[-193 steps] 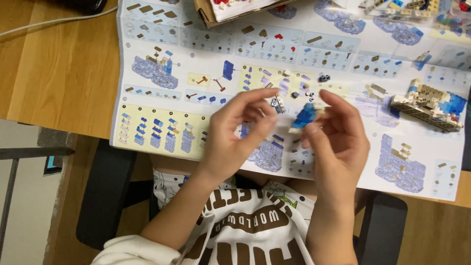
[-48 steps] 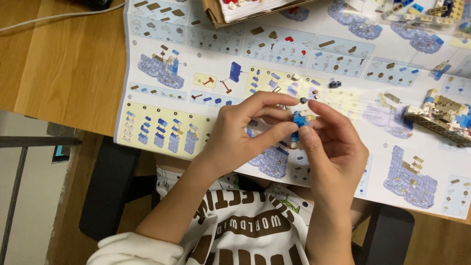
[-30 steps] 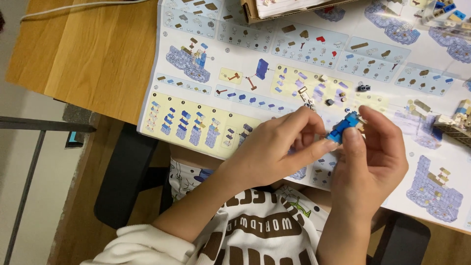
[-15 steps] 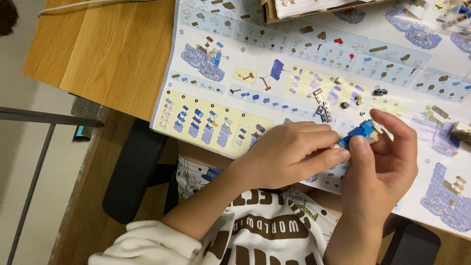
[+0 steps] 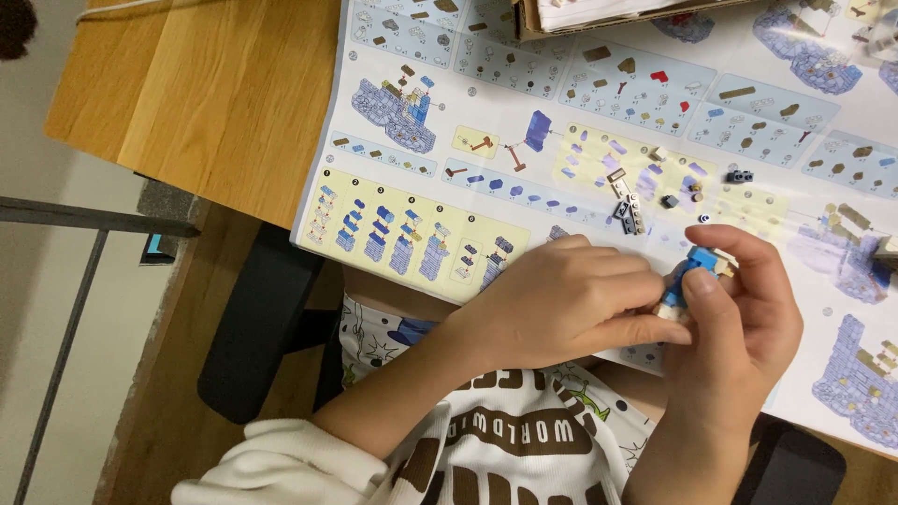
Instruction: The person assembles a small Lego model by connecting various blue, white, and tan pieces. They follow a printed instruction manual laid out on the table, picking up individual bricks and snapping them together to form a structure.
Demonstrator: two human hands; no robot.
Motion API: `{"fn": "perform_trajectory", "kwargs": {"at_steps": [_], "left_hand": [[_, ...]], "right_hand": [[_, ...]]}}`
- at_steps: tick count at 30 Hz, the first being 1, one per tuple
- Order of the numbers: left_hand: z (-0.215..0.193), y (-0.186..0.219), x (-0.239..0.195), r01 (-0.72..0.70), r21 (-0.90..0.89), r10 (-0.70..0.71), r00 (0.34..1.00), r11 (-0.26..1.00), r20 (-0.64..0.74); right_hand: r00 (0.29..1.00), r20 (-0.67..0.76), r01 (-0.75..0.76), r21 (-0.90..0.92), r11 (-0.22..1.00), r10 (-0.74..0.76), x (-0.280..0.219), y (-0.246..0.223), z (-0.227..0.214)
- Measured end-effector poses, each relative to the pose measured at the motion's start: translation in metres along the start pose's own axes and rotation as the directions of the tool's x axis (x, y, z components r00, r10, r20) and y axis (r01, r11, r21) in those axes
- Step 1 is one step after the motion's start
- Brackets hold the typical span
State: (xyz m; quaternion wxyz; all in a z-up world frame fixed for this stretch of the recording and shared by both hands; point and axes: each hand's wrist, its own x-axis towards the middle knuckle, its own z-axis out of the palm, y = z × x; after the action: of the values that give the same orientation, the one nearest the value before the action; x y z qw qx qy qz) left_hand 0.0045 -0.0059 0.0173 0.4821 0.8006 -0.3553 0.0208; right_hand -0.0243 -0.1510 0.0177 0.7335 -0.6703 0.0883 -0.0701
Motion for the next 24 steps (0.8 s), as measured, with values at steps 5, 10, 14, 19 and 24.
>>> {"fn": "perform_trajectory", "kwargs": {"at_steps": [5,10,14,19,24], "left_hand": [[0.005,-0.001,-0.001,-0.018,0.038,0.021,0.996,0.999,-0.084],[0.01,-0.003,-0.002,-0.009,0.058,0.015,0.996,0.998,-0.09],[0.013,-0.004,-0.002,-0.014,0.096,0.025,0.993,0.995,-0.116],[0.015,-0.005,-0.003,0.003,0.115,0.011,0.992,0.993,-0.123],[0.019,-0.007,-0.003,-0.006,0.183,0.028,0.992,0.983,-0.122]], "right_hand": [[1.0,-0.011,-0.022,-0.02,1.0,0.022,0.0,-0.001,0.002],[0.998,0.028,-0.048,-0.064,0.997,0.05,0.0,-0.006,0.005],[0.998,0.028,-0.052,-0.089,0.995,0.055,0.001,-0.006,0.007],[0.999,0.006,-0.048,-0.128,0.991,0.049,0.0,-0.007,0.01],[1.0,-0.007,-0.019,-0.122,0.992,0.018,0.003,0.004,0.002]]}}
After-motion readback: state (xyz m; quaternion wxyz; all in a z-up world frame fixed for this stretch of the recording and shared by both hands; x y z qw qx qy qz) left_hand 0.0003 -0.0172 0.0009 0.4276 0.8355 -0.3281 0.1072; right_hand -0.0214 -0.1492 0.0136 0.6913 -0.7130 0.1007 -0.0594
